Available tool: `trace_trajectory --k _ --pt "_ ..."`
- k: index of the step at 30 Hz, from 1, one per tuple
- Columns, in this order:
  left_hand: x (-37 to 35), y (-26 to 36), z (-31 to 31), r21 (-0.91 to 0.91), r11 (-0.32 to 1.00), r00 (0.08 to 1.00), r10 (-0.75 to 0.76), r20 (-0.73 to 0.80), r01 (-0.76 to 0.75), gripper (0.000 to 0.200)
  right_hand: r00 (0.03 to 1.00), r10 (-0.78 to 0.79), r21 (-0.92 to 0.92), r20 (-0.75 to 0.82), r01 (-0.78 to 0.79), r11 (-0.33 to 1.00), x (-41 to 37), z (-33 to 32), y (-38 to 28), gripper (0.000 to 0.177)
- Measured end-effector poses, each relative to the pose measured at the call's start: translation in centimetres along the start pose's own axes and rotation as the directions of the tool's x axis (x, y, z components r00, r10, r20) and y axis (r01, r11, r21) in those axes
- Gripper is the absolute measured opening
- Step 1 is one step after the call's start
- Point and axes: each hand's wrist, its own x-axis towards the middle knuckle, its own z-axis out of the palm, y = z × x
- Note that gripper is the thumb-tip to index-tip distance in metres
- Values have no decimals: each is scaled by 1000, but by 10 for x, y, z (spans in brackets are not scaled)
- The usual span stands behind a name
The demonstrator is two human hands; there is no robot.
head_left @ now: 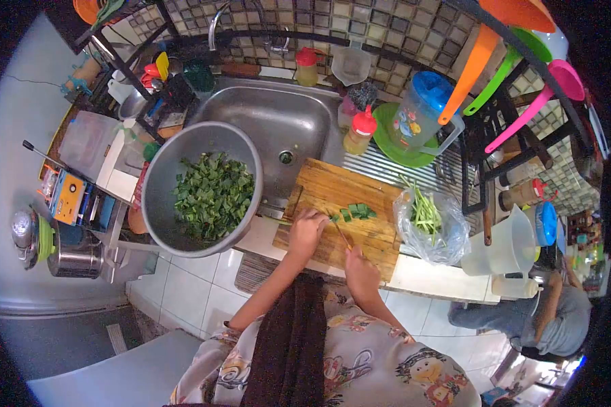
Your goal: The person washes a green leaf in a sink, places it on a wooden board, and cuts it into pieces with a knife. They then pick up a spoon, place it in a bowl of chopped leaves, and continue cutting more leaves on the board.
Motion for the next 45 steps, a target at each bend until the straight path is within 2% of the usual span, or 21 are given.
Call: trace_trajectory --k 1,5,7,8,10,15,17,19,21,22,24,28,30,31,33,34,36,37,39,41,45 --pt "1 0 0 -14 1000 999 -10 30 11 14 1000 -14 -64 -28 12 998 -5 -2 3 24" --pt "0 -1 1 -2 1000 1000 -10 7 10 12 1000 13 -102 3 -13 995 -14 -9 9 24" --pt "-1 2 -1 37 999 1000 20 12 -21 11 985 95 -105 145 -80 991 -10 -14 8 29" --pt "-2 4 -3 38 999 1000 22 11 -22 11 985 95 -105 143 -80 991 -7 -12 10 29" --pt "-7 8 -10 23 998 998 57 16 -58 17 988 88 -16 130 -87 996 4 -8 15 34" --pt "-24 9 -26 -8 989 983 146 -107 -148 30 988 75 39 136 -81 996 22 -15 18 38" --pt "-32 17 -40 38 986 979 166 -120 -162 28 994 104 145 43 -109 983 20 -25 11 33" --pt "-39 23 -53 10 989 977 149 -155 -149 27 995 94 80 41 -97 992 21 -15 17 38" --pt "-50 26 -67 -99 993 985 39 -170 -56 24 997 50 123 62 -57 991 20 -19 12 36" --pt "-54 28 -75 -96 994 983 36 -179 -54 24 997 41 123 60 -48 991 20 -19 10 36" --pt "-64 29 -91 -159 987 975 -50 -218 15 20 1000 21 227 -10 -18 974 21 -20 5 31" --pt "-87 18 -111 -104 992 939 -107 -328 77 18 1000 11 175 13 -13 984 22 -17 8 28" --pt "-101 16 -121 -88 973 890 -231 -392 213 17 999 -37 222 -20 41 974 25 -8 17 24" --pt "-108 10 -124 -91 972 883 -235 -405 217 17 998 -52 219 -23 56 974 24 -11 17 24" --pt "-123 -7 -128 -17 961 784 -234 -575 274 14 989 -114 172 -88 128 977 22 -19 16 24" --pt "-129 -13 -130 -17 960 775 -236 -587 280 14 989 -116 116 -94 127 985 23 -17 17 28" --pt "-143 -23 -135 -137 913 633 -368 -682 384 11 988 -134 94 -81 142 985 24 -26 14 29" --pt "-150 -28 -137 -135 911 627 -370 -685 390 11 988 -136 73 -69 141 987 23 -31 11 30" --pt "-162 -38 -138 -203 865 544 -454 -706 459 10 988 -143 89 -62 149 985 24 -33 8 31" --pt "-176 -50 -135 -159 856 539 -443 -716 493 10 987 -149 110 -57 154 982 26 -30 5 32" --pt "-201 -69 -134 -240 825 463 -500 -732 512 14 974 -217 143 -58 224 964 32 -22 -8 34"
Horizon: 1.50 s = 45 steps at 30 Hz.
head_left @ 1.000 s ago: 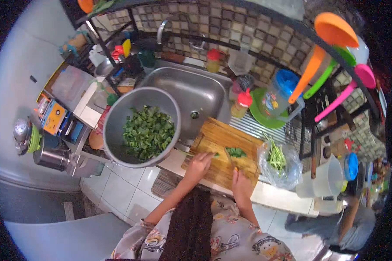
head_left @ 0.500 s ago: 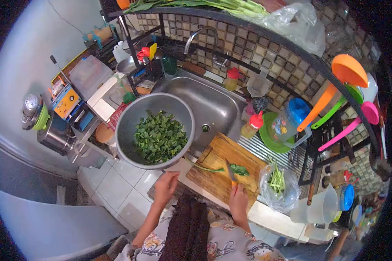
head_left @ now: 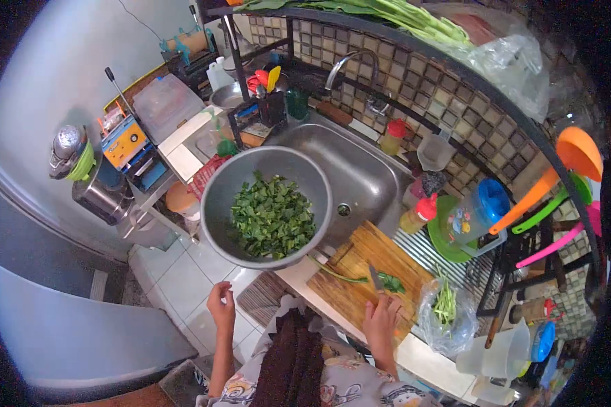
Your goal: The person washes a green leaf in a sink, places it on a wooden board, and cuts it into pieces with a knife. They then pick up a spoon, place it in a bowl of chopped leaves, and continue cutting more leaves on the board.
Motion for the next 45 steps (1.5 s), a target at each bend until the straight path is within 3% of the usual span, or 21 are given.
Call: trace_trajectory --k 4,7,10,14,18,20,22,24,26,28,29,31,33,35,39,41,43,45 --pt "14 -22 -13 37 996 994 -78 -74 80 18 998 32 -55 62 -28 998 18 13 -16 38" --pt "39 -48 -25 120 992 992 -12 -125 27 17 1000 19 -146 -3 -19 989 29 23 -31 38" --pt "79 -56 -35 128 991 979 -10 -204 37 16 988 125 -106 92 -115 988 42 19 -54 34" --pt "147 -70 -42 82 996 961 -21 -275 45 8 983 158 -108 91 -148 983 56 32 -70 31" --pt "249 -20 -30 -150 984 979 64 -195 -94 16 987 150 -117 60 -142 983 67 39 -91 30" --pt "302 13 -18 -32 997 997 72 -15 -72 19 989 145 -97 39 -141 985 78 41 -100 29" --pt "356 31 17 -168 967 975 205 84 -189 21 987 161 -39 -18 -162 986 89 41 -106 28" --pt "389 72 51 -173 956 947 268 175 -239 24 983 184 -35 -25 -185 982 99 45 -110 27" --pt "425 79 103 -297 903 907 375 190 -311 26 993 91 -13 -78 -92 996 104 57 -103 27" --pt "454 87 148 -287 896 889 404 214 -338 25 991 105 8 -80 -105 994 106 57 -108 29" --pt "463 96 162 -295 894 888 406 215 -338 25 991 115 31 -74 -113 993 106 57 -109 30" --pt "473 113 181 -125 935 898 354 262 -332 24 990 124 39 -68 -121 992 105 59 -108 31" --pt "473 123 194 -142 930 900 366 237 -340 23 989 133 46 -57 -131 990 103 64 -105 32" --pt "474 130 203 -156 924 902 377 210 -350 21 981 105 40 -165 -100 994 103 69 -104 24" --pt "476 128 215 -187 905 912 402 83 -382 17 988 114 52 -104 -109 993 107 61 -112 25" --pt "478 126 215 -193 899 913 406 37 -392 15 983 97 65 -155 -87 994 111 62 -114 24" --pt "481 124 210 -216 811 837 541 -75 -544 12 986 98 87 -138 -87 992 115 59 -117 25" --pt "479 132 200 -275 828 870 488 -77 -489 13 988 102 107 -120 -89 990 118 57 -117 27"
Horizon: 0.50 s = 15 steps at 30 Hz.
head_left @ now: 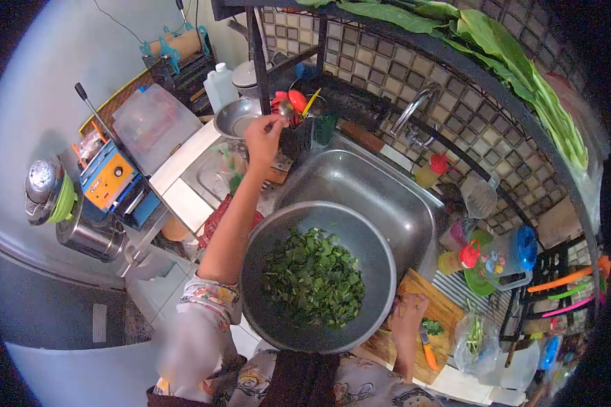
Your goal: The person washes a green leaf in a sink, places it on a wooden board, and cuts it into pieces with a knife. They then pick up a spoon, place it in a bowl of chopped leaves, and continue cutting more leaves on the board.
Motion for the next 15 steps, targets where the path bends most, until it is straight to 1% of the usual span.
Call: trace_trajectory --k 1,2,3,5,6,7,9,10,11,13,14,15 --pt "1 7 -4 -57 997 998 -61 -19 60 15 1000 -15 12 -11 15 1000 1 0 0 26" --pt "5 -4 -3 -131 986 993 -108 -35 103 16 999 -31 23 -21 32 999 2 0 0 25" --pt "8 2 -7 -129 986 993 -109 -34 104 16 999 -30 24 -19 31 999 3 -1 0 25" --pt "17 23 -20 -204 973 984 -135 -116 110 16 999 -49 72 0 48 996 6 -3 0 22" --pt "22 24 -27 -216 974 987 -101 -127 72 16 999 -51 73 3 50 996 8 -6 -3 22" --pt "23 25 -33 -212 975 986 -101 -129 72 16 997 -72 66 -5 73 995 9 -9 -8 21" --pt "25 31 -45 -464 851 956 -291 -25 247 18 995 -98 63 -9 98 993 10 -9 -11 21" --pt "23 35 -49 -498 838 963 -268 -17 224 20 995 -94 67 -28 96 993 11 -8 -10 20" --pt "21 38 -55 -494 841 963 -268 -22 223 20 995 -90 72 -46 93 993 11 -7 -10 19" --pt "14 40 -67 -572 711 897 -427 114 410 20 997 -69 95 -38 72 993 11 -9 -15 19" --pt "10 41 -72 -570 712 897 -426 113 410 20 999 -43 112 -31 47 993 12 -11 -17 19" --pt "5 41 -76 -620 645 873 -464 149 448 18 999 -43 112 -31 46 993 12 -11 -19 19"
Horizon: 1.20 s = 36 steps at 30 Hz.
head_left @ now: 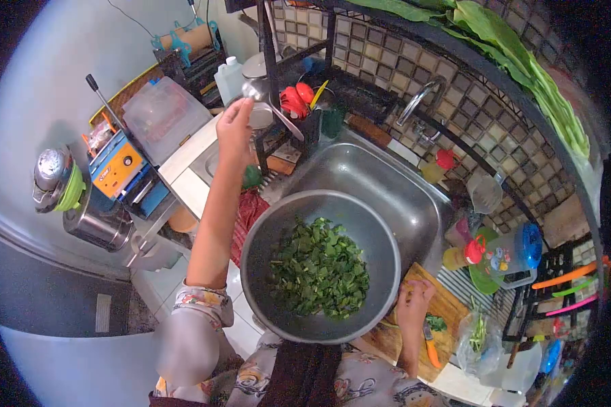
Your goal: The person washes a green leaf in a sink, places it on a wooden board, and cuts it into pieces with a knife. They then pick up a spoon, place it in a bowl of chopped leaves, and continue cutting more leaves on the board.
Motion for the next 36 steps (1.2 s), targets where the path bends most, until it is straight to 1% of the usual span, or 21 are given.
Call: trace_trajectory --k 3,4,5,8,9,10,11,13,14,17,19,22,24,26,29,31,32,33,34,35,36 --pt "-15 -5 -16 -186 972 988 -137 68 147 14 1000 16 145 -19 -13 989 4 -3 -7 16" --pt "-23 -3 -18 -290 927 969 -206 138 238 13 997 -66 163 -33 70 984 8 -9 -15 13" --pt "-34 -4 -17 -290 927 969 -206 139 238 13 988 -146 179 -49 152 972 12 -14 -23 11" --pt "-78 4 -4 -379 854 934 -317 167 357 12 983 -129 329 -128 165 930 17 -15 -54 9" --pt "-90 2 -6 -384 803 888 -379 262 456 12 973 -178 361 -144 220 906 19 -15 -67 9" --pt "-102 1 -7 -379 743 828 -433 356 551 12 975 -197 403 -102 221 888 19 -17 -83 11" --pt "-114 1 -5 -380 742 828 -434 356 552 12 974 -217 444 -61 221 868 19 -16 -98 12" --pt "-137 4 2 -385 716 812 -491 315 582 11 946 -310 449 90 240 861 19 -9 -115 30" --pt "-147 3 3 -383 716 811 -492 316 584 11 908 -410 447 81 335 829 20 3 -118 36" --pt "-171 4 5 -342 716 792 -530 303 609 11 888 -412 563 202 239 791 19 17 -133 30" --pt "-181 0 2 -322 713 781 -544 308 623 11 827 -398 613 397 85 786 17 21 -137 19" --pt "-193 -5 -5 -190 761 778 -566 274 621 15 836 -409 637 367 95 765 13 26 -139 11" --pt "-201 0 -5 36 715 647 -652 396 698 19 854 -384 619 352 96 779 14 23 -143 10" --pt "-200 4 -3 84 718 650 -668 362 691 18 871 -355 600 338 91 795 17 22 -145 10" --pt "-187 2 -4 177 747 662 -655 365 641 14 857 -363 596 365 84 798 20 26 -144 12" --pt "-168 9 4 166 857 765 -511 392 488 12 882 -448 498 149 325 804 22 39 -140 24" --pt "-150 7 3 191 904 820 -428 381 383 12 883 -446 498 145 325 804 23 36 -141 24" --pt "-136 13 11 221 951 920 -273 280 215 11 884 -447 500 139 327 802 23 30 -144 33" --pt "-109 7 6 266 961 944 -158 291 79 10 884 -448 502 133 329 800 23 24 -146 42" --pt "-93 13 18 197 980 974 -13 227 -33 12 886 -446 501 129 330 800 24 20 -146 42" --pt "-74 9 22 257 955 978 107 178 -151 13 878 -450 528 167 306 792 23 15 -144 46"
